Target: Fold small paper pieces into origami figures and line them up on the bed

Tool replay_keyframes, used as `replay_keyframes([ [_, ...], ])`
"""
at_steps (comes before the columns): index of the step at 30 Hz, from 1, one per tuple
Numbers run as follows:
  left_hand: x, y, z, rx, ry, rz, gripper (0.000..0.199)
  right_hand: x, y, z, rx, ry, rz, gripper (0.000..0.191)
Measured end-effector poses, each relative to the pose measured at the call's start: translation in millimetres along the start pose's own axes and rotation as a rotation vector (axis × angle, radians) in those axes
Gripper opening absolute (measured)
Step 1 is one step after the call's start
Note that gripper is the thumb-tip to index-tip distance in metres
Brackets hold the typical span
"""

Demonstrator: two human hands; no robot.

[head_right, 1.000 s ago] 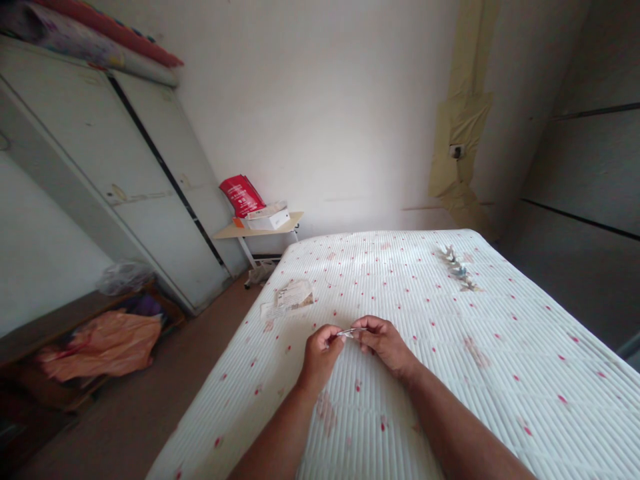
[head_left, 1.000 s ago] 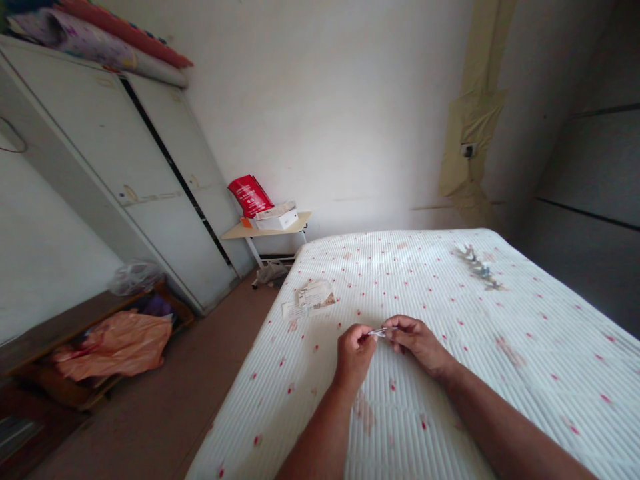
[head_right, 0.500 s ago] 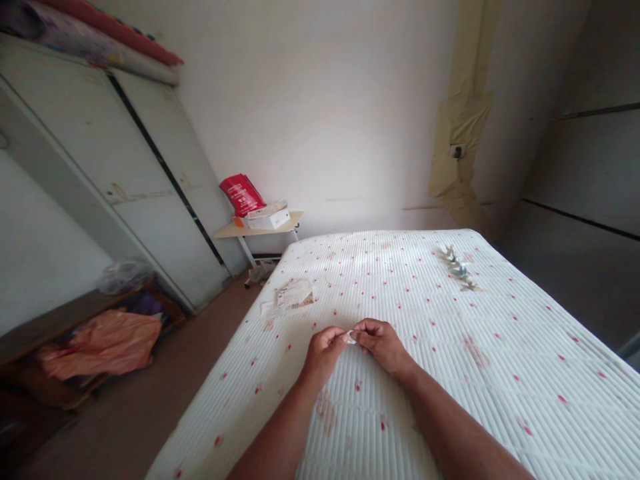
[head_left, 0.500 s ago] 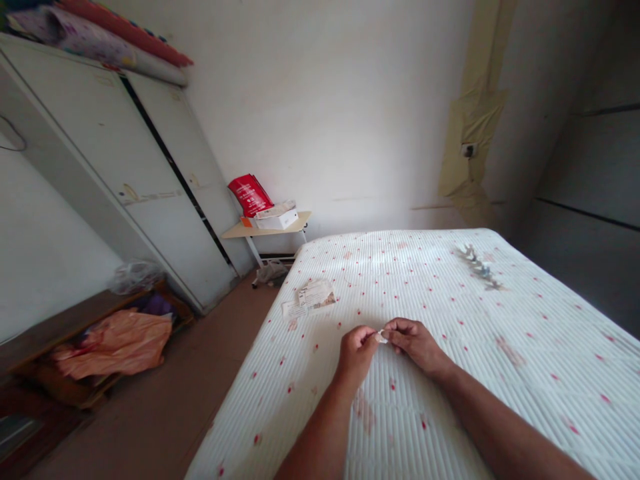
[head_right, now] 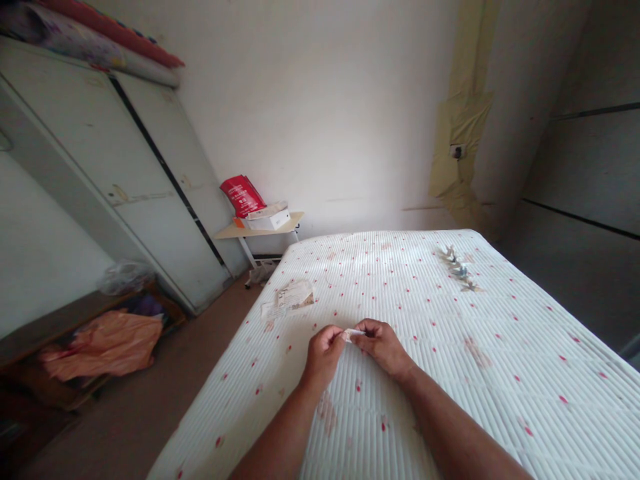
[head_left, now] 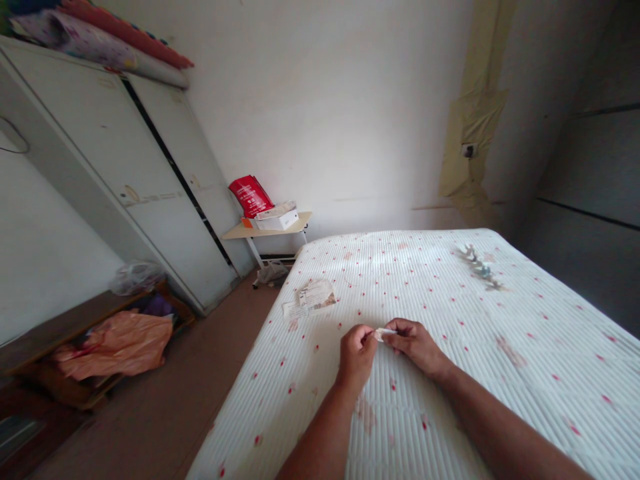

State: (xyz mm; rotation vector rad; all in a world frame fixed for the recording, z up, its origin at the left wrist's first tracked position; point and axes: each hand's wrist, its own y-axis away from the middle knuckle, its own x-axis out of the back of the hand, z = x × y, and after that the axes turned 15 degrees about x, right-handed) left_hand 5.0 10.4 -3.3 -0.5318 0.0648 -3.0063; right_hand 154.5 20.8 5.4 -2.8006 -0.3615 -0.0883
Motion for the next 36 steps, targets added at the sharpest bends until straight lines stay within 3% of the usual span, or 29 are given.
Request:
replay_keyframes([
  [13,-2.6,-0.6,-2.9,-0.041,-0.046,0.023,0.018,-1.5,0.7,3.8,0.024,-0.005,-0.007,0.031],
  [29,-2.7,-1.4,-2.2,0.016,0.032,-0.011,0.020,-3.8,-2.4,1.5,0.010,-0.143,0.003,0.027],
  [36,-4.7,-0.3,-2.8,0.030,0.043,-0.034,0.021,-4.6,-1.6,6.5,0.026,-0.093,-0.012,0.027],
])
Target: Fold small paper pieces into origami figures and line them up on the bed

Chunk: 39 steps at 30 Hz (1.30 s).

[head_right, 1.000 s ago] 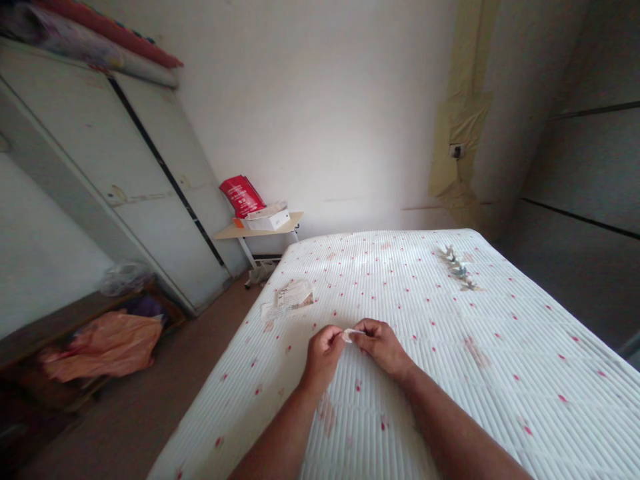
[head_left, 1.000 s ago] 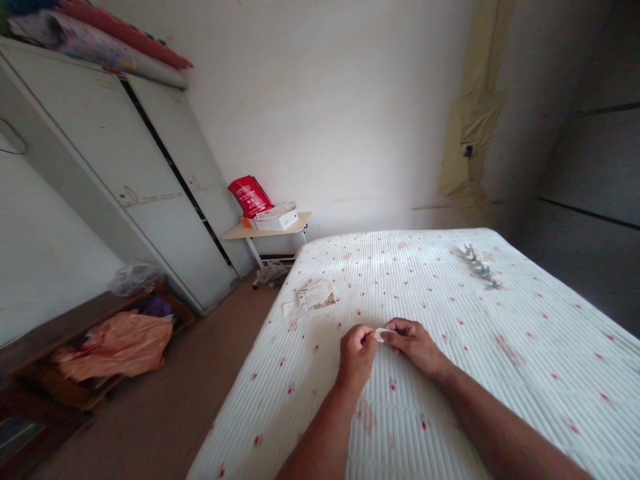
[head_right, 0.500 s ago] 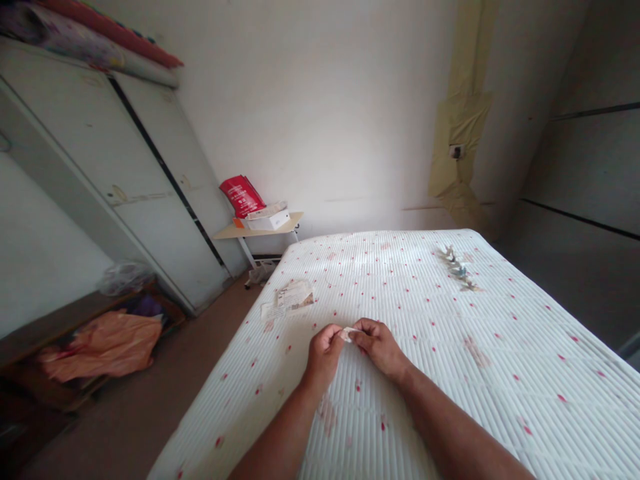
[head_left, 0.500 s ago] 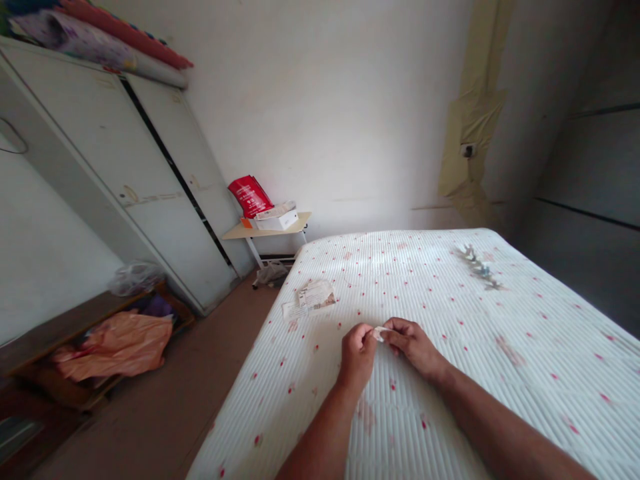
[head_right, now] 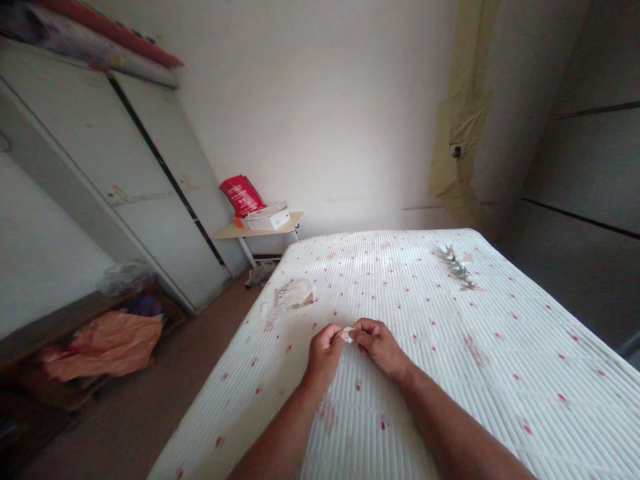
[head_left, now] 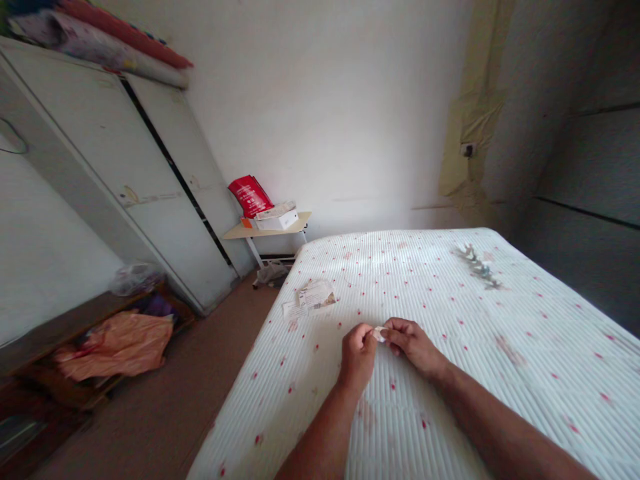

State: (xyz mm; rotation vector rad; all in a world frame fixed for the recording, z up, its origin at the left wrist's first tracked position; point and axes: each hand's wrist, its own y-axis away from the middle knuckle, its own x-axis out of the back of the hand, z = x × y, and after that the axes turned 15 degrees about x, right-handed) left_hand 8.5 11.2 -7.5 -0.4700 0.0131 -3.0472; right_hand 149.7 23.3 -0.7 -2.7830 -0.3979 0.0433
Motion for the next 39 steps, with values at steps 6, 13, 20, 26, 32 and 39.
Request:
replay_keyframes([
  [6,0.5,-4,1,0.165,0.212,-0.119,0.021,1,0,2,-0.002,0.010,0.011,0.029],
  [13,6.2,-3,9,0.291,0.423,-0.157,0.028,1,-1,3,-0.026,-0.007,0.004,0.031],
  [20,3.6,-4,9,0.282,0.404,-0.093,0.023,7,2,-2,0.217,0.218,0.089,0.022],
  [26,0.7,-5,6,0.287,0.393,-0.065,0.022,11,3,1,0.547,0.385,0.006,0.012],
  [32,0.1,-6,2,0.303,0.378,-0.071,0.022,10,1,6,0.652,0.512,-0.026,0.014],
  [39,-0.6,-10,-4,0.263,0.296,-0.068,0.019,9,2,4,0.678,0.499,-0.045,0.014],
])
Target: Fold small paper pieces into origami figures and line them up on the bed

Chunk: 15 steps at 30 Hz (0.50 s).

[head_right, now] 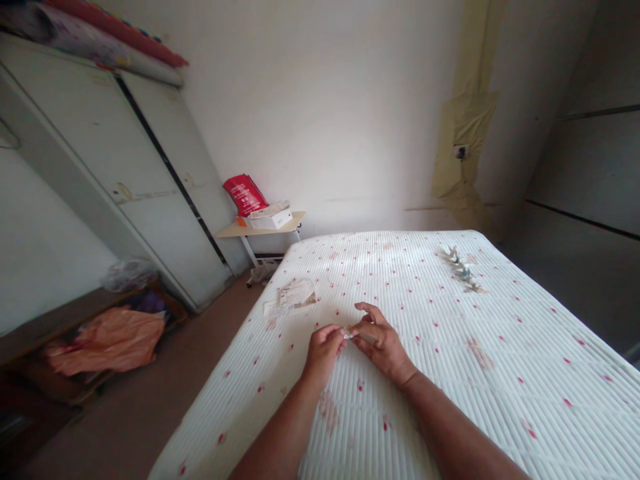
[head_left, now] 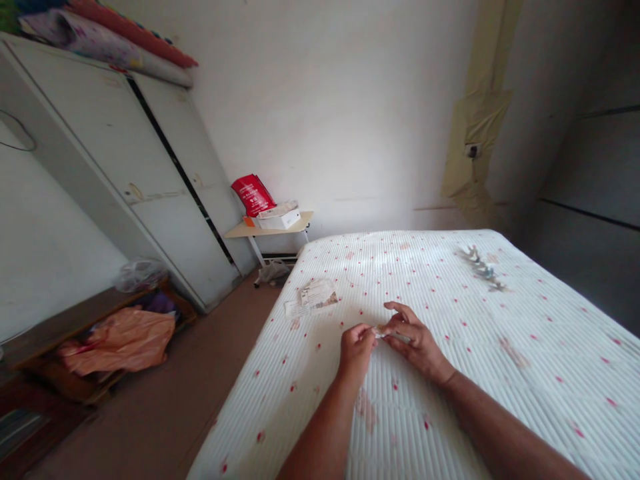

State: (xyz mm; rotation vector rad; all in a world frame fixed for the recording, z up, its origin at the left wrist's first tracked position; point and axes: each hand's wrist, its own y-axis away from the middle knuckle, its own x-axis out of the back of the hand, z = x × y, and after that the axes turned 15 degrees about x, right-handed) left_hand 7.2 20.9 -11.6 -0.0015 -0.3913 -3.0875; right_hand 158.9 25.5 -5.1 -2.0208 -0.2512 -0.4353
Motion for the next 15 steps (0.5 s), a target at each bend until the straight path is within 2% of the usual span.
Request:
replay_keyframes([
  [7,-0.3,1.2,1.5,0.027,-0.001,0.009,0.020,-1.8,-2.0,-1.3,-0.023,-0.046,0.012,0.014],
  [15,-0.6,6.2,7.5,0.062,0.063,-0.013,0.023,0.0,-1.2,-0.6,-0.159,-0.134,-0.027,0.015],
])
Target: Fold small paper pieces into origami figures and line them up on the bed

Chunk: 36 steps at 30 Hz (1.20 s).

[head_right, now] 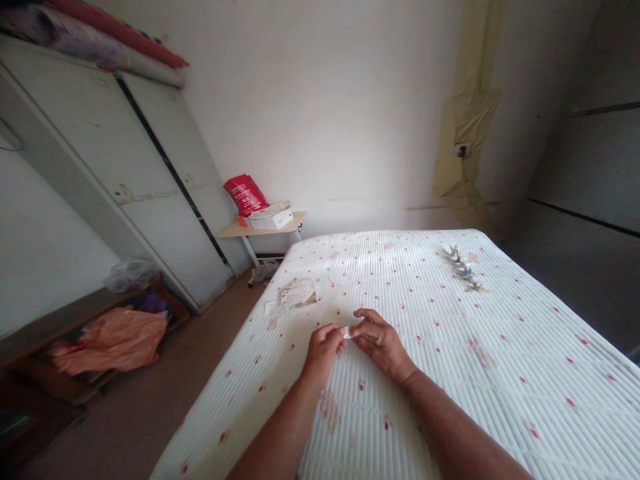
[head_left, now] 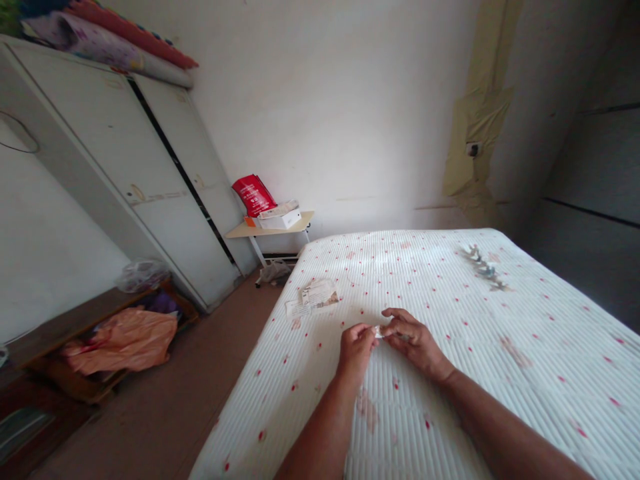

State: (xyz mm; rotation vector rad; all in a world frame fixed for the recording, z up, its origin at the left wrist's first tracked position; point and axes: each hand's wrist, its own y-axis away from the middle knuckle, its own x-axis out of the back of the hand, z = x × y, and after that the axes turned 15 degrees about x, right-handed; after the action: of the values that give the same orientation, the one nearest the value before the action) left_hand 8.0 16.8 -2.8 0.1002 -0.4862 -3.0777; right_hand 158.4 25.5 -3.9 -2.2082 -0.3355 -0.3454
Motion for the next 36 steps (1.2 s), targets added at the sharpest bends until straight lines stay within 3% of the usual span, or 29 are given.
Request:
replay_keyframes([
  [5,-0.3,2,2,-0.006,-0.012,0.000,0.022,0,0,-4,-0.086,-0.039,0.013,0.012],
  [11,0.8,-3,-7,-0.107,-0.155,0.000,0.022,1,-1,-4,-0.414,-0.246,0.154,0.024],
  [15,0.0,-4,-11,-0.167,-0.245,0.024,0.023,2,-3,-2,-0.527,-0.311,0.138,0.034],
  [21,-0.8,-1,-10,-0.220,-0.313,0.035,0.023,-1,-4,-4,-0.521,-0.323,0.163,0.030],
  [32,-1.9,-5,-2,-0.127,-0.222,-0.043,0.018,-1,-4,-3,-0.520,-0.335,0.193,0.030],
  [36,-3.9,-10,-4,-0.153,-0.279,0.012,0.015,0,-3,0,-0.519,-0.336,0.174,0.028],
])
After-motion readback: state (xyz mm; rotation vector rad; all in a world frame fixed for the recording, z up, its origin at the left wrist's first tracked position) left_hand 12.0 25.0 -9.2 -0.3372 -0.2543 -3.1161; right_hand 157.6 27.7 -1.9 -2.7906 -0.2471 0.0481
